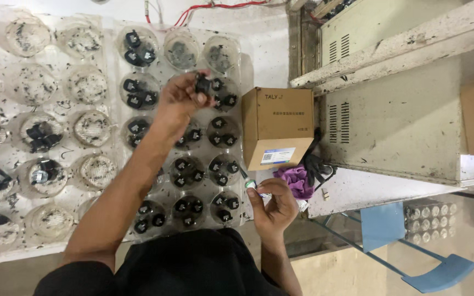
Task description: The person picks black plastic socket-like components one at a time from a tray, squeezes adhesive from a small tube onto each part, and places the treated part back into the tray, repeating this across many parts. At one point they move a filled tray aside and continue with another tray of parts.
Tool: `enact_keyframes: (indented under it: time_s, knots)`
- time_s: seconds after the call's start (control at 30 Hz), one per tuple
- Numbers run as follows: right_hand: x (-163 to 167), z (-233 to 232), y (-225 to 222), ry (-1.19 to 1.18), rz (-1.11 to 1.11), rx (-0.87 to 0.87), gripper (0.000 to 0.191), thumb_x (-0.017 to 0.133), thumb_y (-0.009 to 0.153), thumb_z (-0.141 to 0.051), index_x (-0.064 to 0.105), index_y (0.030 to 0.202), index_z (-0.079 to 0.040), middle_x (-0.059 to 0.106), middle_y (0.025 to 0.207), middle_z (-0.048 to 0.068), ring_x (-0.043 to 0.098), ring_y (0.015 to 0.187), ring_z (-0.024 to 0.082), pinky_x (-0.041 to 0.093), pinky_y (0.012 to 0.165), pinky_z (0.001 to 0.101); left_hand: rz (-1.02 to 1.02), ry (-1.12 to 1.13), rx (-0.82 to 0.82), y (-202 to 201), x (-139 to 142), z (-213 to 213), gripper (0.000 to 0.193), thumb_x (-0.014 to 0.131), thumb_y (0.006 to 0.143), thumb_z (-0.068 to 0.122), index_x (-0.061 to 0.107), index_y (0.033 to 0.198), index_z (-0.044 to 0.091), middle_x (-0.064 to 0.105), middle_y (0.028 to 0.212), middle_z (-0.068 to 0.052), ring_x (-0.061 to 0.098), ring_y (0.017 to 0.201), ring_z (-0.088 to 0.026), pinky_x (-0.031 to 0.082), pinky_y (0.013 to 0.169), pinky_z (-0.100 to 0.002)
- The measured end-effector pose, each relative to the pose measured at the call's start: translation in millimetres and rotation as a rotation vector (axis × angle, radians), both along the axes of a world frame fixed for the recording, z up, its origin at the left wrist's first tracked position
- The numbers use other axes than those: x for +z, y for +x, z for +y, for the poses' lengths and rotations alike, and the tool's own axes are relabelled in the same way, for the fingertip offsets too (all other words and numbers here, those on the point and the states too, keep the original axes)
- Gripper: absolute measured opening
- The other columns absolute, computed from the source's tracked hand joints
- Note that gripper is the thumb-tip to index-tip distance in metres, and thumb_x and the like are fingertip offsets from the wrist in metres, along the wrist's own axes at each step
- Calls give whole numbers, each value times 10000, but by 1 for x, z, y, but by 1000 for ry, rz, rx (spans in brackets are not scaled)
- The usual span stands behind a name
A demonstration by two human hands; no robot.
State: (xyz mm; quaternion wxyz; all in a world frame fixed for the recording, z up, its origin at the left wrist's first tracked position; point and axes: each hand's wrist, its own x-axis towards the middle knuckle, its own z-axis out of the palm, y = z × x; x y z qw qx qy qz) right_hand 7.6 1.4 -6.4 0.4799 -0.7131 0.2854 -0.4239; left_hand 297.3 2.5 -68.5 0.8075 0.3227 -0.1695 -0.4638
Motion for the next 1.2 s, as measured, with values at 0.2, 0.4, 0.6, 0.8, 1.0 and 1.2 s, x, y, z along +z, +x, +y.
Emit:
enact_keyframes:
  time_s: [0.2, 0.4, 0.6, 0.8, 1.0, 1.2]
  knots:
    - [26, -13, -7, -180, -17, -105, 244, 798, 869, 40, 594, 982, -34, 657, 1000, 108, 644, 883, 199, 543, 807, 296, 105, -259, -107, -81, 29, 21, 475, 771, 908, -82, 619, 1334, 62, 690, 1302, -139, 718, 1036, -220, 612, 947, -374]
    - [68, -11, 11, -466, 20, 38, 307, 840, 808, 23, 603, 966, -92, 636, 949, 58, 678, 843, 224, 598, 733, 310, 84, -186, -59, -110, 41, 37, 484, 805, 856, -118, 600, 1253, 67, 671, 1293, -147, 703, 1136, -221, 626, 984, -416]
    - [88, -2, 28, -543, -11, 147, 347, 802, 771, 101, 605, 977, -98, 635, 976, 42, 688, 861, 227, 604, 754, 305, 47, -196, -15, -116, 51, 53, 478, 795, 853, -113, 582, 1242, 66, 675, 1298, -170, 720, 1097, -238, 628, 959, -395]
    - [93, 8, 35, -595, 5, 157, 357, 811, 792, 117, 623, 1005, -99, 649, 1010, 35, 706, 884, 209, 595, 767, 291, 11, -154, 24, -121, 61, 68, 475, 788, 857, -136, 590, 1248, 47, 676, 1301, -182, 710, 1121, -241, 625, 970, -385]
    - [98, 17, 38, -597, 39, 155, 311, 757, 783, 112, 657, 990, -98, 681, 998, 31, 706, 864, 204, 589, 764, 299, -59, -130, 107, -124, 67, 74, 427, 743, 871, -174, 603, 1224, 22, 671, 1279, -160, 665, 1253, -241, 628, 1017, -411]
    - [101, 22, 41, -618, 62, 127, 295, 802, 774, 99, 673, 955, -96, 682, 962, 22, 709, 846, 194, 576, 745, 290, -163, -97, 184, -123, 66, 81, 417, 721, 863, -196, 601, 1212, -3, 677, 1274, -161, 669, 1243, -268, 641, 998, -420]
